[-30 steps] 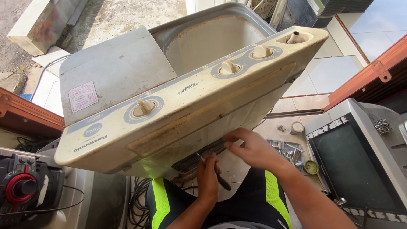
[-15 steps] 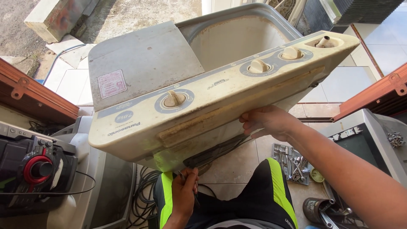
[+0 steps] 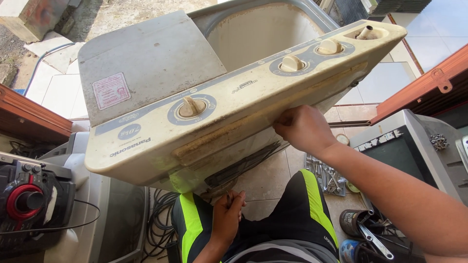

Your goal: Disassembling the top control panel of a washing machine using a power drill, screwdriver, and scissors.

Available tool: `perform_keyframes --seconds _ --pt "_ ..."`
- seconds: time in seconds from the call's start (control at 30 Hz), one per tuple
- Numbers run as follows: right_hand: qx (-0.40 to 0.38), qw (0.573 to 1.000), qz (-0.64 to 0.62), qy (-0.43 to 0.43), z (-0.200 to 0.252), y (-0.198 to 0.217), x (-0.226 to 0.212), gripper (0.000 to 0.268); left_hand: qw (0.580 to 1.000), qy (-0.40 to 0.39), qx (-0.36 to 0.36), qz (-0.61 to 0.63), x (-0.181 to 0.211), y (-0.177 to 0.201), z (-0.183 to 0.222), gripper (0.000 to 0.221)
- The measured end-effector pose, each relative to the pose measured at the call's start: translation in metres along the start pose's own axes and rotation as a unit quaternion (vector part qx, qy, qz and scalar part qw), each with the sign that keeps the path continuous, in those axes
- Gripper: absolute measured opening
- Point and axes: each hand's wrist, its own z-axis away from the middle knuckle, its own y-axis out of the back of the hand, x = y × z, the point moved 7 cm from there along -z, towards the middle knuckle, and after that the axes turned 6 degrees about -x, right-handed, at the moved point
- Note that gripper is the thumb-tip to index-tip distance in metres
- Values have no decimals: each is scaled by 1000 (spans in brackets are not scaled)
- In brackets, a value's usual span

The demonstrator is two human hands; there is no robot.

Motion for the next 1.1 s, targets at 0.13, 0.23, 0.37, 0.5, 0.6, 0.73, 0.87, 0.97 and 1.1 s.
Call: perform_keyframes --seconds 0.13,0.23,0.37,0.5,0.6,0.73,0.87,0.97,1.1 --pt "82 975 201 56 -1 -6 -2 25 1000 8 -13 -18 6 -6 1 38" --pt "54 984 161 50 7 0 -8 28 1000 10 -18 -14 4 -4 2 37" --pt "44 997 46 50 9 4 -2 37 1000 -5 -4 -22 -1 2 0 34" --pt "65 997 4 43 -2 -8 19 30 999 42 1 -3 -24 10 -5 31" --pt "114 992 -12 46 -7 -18 29 26 999 33 4 -5 -30 10 -7 36" --pt "199 974 -37 103 -5 -26 29 20 1000 23 15 -15 -38 9 -12 35" --pt "255 957 18 139 1 -36 21 23 999 25 12 -27 -39 6 -13 38" --pt "242 964 2 111 5 -34 20 32 999 28 25 -26 -36 5 -15 38" --pt "197 972 -89 91 7 -29 23 36 995 54 39 -68 -25 -2 -9 37"
